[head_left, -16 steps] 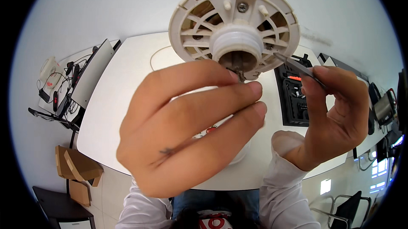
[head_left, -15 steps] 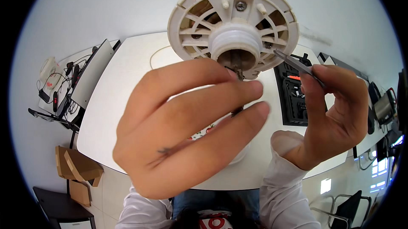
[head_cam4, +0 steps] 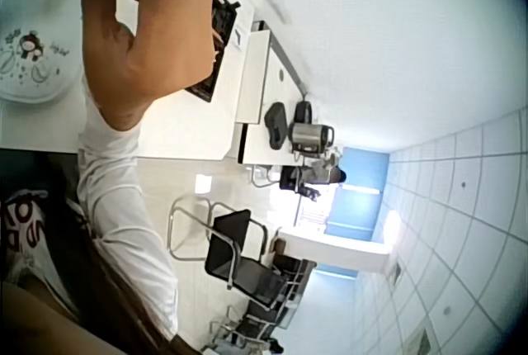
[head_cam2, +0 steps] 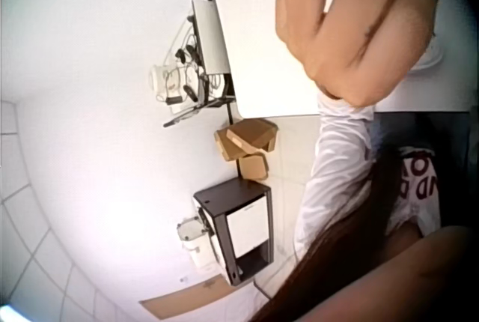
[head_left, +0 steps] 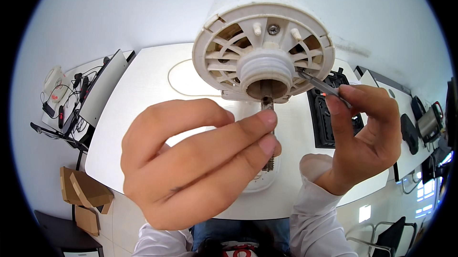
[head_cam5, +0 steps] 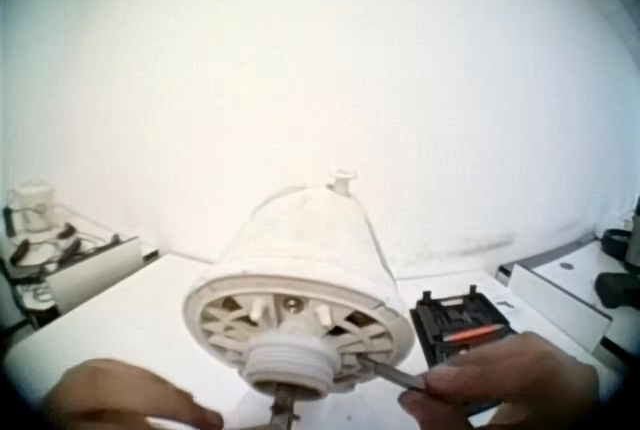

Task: The person disassembles a white electric appliance, likely a fan, using a screwdriver. They remove the base, detach the motor housing, and work on the internal shaft and components on a white table.

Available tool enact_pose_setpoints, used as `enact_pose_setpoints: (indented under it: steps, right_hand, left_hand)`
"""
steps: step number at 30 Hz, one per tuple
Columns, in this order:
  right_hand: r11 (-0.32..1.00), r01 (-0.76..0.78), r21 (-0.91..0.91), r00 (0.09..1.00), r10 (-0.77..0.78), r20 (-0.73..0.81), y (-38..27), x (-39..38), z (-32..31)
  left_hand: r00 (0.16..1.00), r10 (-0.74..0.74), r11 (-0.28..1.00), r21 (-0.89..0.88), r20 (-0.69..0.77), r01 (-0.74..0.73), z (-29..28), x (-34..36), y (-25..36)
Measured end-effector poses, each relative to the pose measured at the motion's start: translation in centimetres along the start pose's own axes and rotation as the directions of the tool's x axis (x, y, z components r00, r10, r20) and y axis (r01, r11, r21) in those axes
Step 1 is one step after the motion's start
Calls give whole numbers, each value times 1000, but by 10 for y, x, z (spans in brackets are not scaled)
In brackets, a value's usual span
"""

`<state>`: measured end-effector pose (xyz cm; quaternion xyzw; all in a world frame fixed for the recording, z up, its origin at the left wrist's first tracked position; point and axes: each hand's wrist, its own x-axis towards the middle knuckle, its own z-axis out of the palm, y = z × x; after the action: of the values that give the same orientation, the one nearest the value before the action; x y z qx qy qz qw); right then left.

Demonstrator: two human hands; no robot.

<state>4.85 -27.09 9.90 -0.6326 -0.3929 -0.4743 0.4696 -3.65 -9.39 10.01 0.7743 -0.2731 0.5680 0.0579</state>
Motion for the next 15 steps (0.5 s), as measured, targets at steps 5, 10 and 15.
enact_pose_setpoints:
  steps: [5,10,15]
  right_hand:
    - [998,57,-1,998,-57,-8,1,2,1]
    - [996,84,-4,996,-84,-19,4,1,1]
    - [994,105,-9,993,-105,-45,2,1,4]
  left_hand:
    - [983,152,987,67,-106,-146,6,-5,-18]
    - [975,-31,996,72,-221,48,20,-8,-46]
    - [993,-51,998,15,-109,53,42,-9,-59]
